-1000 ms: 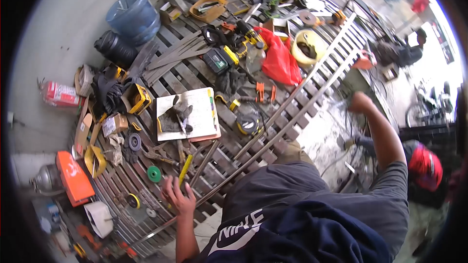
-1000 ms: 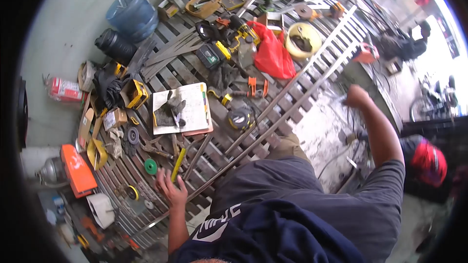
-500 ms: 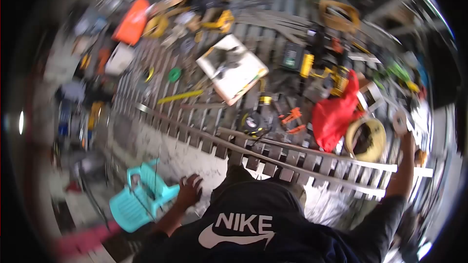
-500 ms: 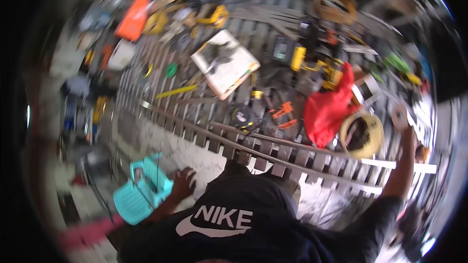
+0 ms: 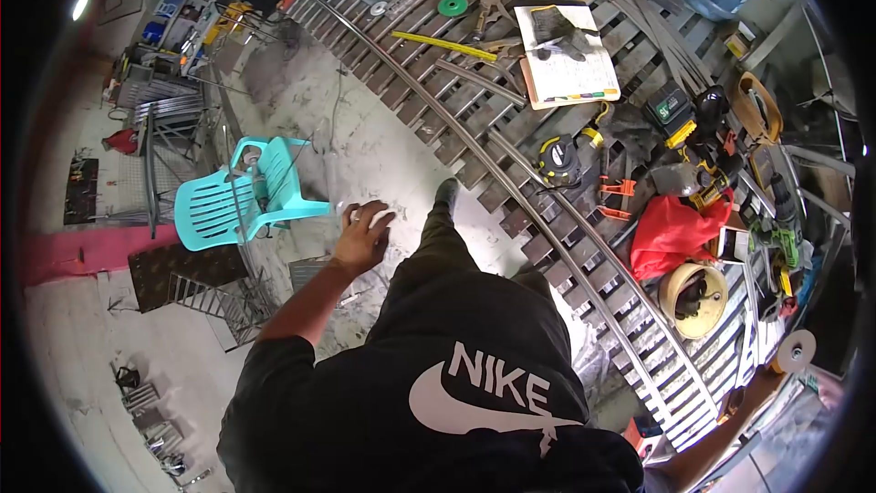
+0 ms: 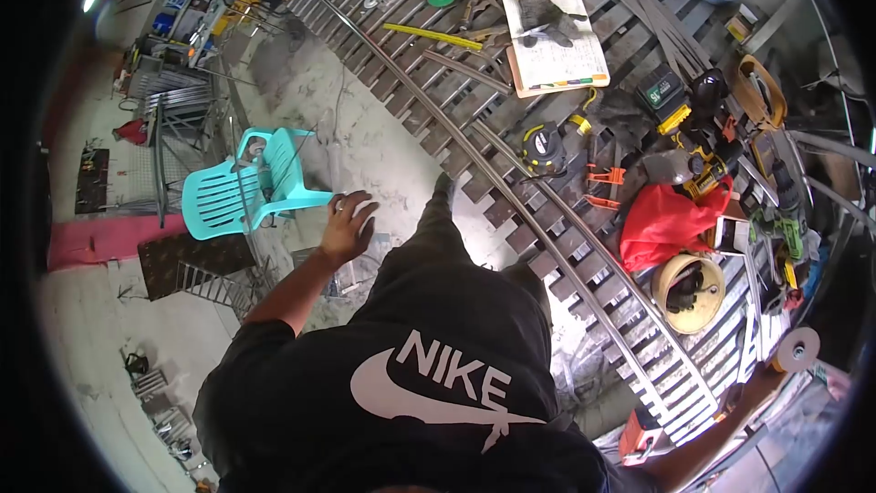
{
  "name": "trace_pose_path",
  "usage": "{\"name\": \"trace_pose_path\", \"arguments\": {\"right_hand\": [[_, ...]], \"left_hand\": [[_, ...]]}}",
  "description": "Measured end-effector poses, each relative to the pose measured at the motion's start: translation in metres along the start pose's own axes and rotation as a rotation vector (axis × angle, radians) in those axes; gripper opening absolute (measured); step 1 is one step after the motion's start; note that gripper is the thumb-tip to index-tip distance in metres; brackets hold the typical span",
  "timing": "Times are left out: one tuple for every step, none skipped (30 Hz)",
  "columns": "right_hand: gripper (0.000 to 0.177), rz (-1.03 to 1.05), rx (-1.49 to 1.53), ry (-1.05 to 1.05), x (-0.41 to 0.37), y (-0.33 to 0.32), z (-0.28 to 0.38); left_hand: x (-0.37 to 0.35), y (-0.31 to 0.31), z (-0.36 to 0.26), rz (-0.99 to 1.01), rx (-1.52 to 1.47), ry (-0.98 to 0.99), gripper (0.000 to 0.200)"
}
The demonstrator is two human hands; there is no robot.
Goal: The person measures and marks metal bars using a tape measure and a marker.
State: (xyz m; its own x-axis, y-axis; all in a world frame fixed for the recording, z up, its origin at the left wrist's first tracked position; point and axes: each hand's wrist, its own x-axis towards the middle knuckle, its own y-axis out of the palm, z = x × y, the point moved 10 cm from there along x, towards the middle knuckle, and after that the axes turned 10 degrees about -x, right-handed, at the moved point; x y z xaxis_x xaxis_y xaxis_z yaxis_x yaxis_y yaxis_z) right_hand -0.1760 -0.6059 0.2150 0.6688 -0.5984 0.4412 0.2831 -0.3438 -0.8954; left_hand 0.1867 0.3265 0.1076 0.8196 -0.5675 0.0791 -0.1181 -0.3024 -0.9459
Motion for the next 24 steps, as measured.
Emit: {"name": "trace_pose_path", "arguments": {"right_hand": [[0.063,-0.057,0.015,0.013,0.005,-0.035,0.018],[0.064,-0.093,0.033,0.034,0.006,-0.066,0.040],[0.066,-0.116,0.094,0.085,0.002,-0.089,0.052],[0.067,-0.143,0.156,0.135,-0.002,-0.111,0.064],[0.068,-0.085,0.071,0.260,-0.002,-0.150,0.115],[0.062,-0.095,0.168,0.284,-0.004,-0.167,0.151],[0.057,-0.100,0.318,0.285,-0.005,-0.175,0.193],[0.052,-0.106,0.481,0.274,-0.006,-0.180,0.242],[0.047,-0.111,0.613,0.264,-0.006,-0.184,0.288],[0.041,-0.123,0.716,0.265,-0.007,-0.184,0.335],[0.047,-0.145,0.732,0.299,-0.011,-0.187,0.373],[0.052,-0.168,0.749,0.334,-0.016,-0.189,0.412],[0.058,-0.192,0.766,0.367,-0.020,-0.192,0.451],[0.058,-0.262,0.773,0.398,-0.029,-0.208,0.502],[0.058,-0.260,0.674,0.541,-0.042,-0.220,0.536],[0.058,-0.275,0.682,0.602,-0.055,-0.220,0.553],[0.057,-0.297,0.687,0.663,-0.068,-0.220,0.564],[0.061,-0.259,0.798,0.624,-0.073,-0.217,0.584],[0.066,-0.217,0.910,0.590,-0.079,-0.214,0.605],[0.071,-0.172,1.019,0.561,-0.085,-0.211,0.626],[0.077,-0.040,1.316,0.462,-0.089,-0.203,0.654],[0.083,0.086,1.583,0.382,-0.113,-0.209,0.688],[0.081,0.216,1.892,0.165,-0.119,-0.207,0.713],[0.079,0.445,2.206,-0.041,-0.132,-0.207,0.739]], "left_hand": [[0.018,-0.003,-0.019,-0.020,-0.053,0.073,0.044],[0.038,-0.005,-0.039,-0.039,-0.105,0.148,0.043],[0.061,-0.005,-0.060,-0.085,-0.269,0.221,0.040],[0.088,-0.005,-0.083,-0.130,-0.435,0.296,0.036],[0.116,-0.012,-0.115,-0.107,-0.528,0.381,0.034],[0.139,-0.010,-0.143,-0.109,-0.689,0.472,0.037],[0.160,-0.017,-0.175,-0.082,-0.836,0.530,0.040],[0.174,-0.023,-0.207,-0.068,-0.966,0.611,0.054],[0.182,-0.012,-0.236,0.010,-1.081,0.630,0.069],[0.192,-0.023,-0.267,0.153,-1.122,0.630,0.084],[0.194,-0.028,-0.289,0.343,-1.188,0.611,0.090],[0.190,-0.031,-0.303,0.541,-1.247,0.584,0.097],[0.185,-0.042,-0.305,0.651,-1.173,0.580,0.103],[0.176,-0.043,-0.299,0.767,-1.095,0.573,0.108],[0.167,-0.050,-0.282,0.480,-1.009,0.610,0.108],[0.166,-0.051,-0.262,0.481,-0.997,0.567,0.110],[0.160,-0.057,-0.240,0.452,-0.999,0.592,0.109],[0.157,-0.068,-0.217,0.413,-1.003,0.618,0.109],[0.153,-0.068,-0.203,0.537,-1.039,0.635,0.104],[0.148,-0.068,-0.187,0.663,-1.068,0.656,0.099],[0.140,-0.069,-0.172,0.799,-1.093,0.680,0.094],[0.110,-0.079,-0.153,1.105,-1.300,0.735,0.087],[0.094,-0.088,-0.142,1.383,-1.483,0.771,0.079],[0.075,-0.102,-0.133,1.663,-1.651,0.798,0.072]]}}
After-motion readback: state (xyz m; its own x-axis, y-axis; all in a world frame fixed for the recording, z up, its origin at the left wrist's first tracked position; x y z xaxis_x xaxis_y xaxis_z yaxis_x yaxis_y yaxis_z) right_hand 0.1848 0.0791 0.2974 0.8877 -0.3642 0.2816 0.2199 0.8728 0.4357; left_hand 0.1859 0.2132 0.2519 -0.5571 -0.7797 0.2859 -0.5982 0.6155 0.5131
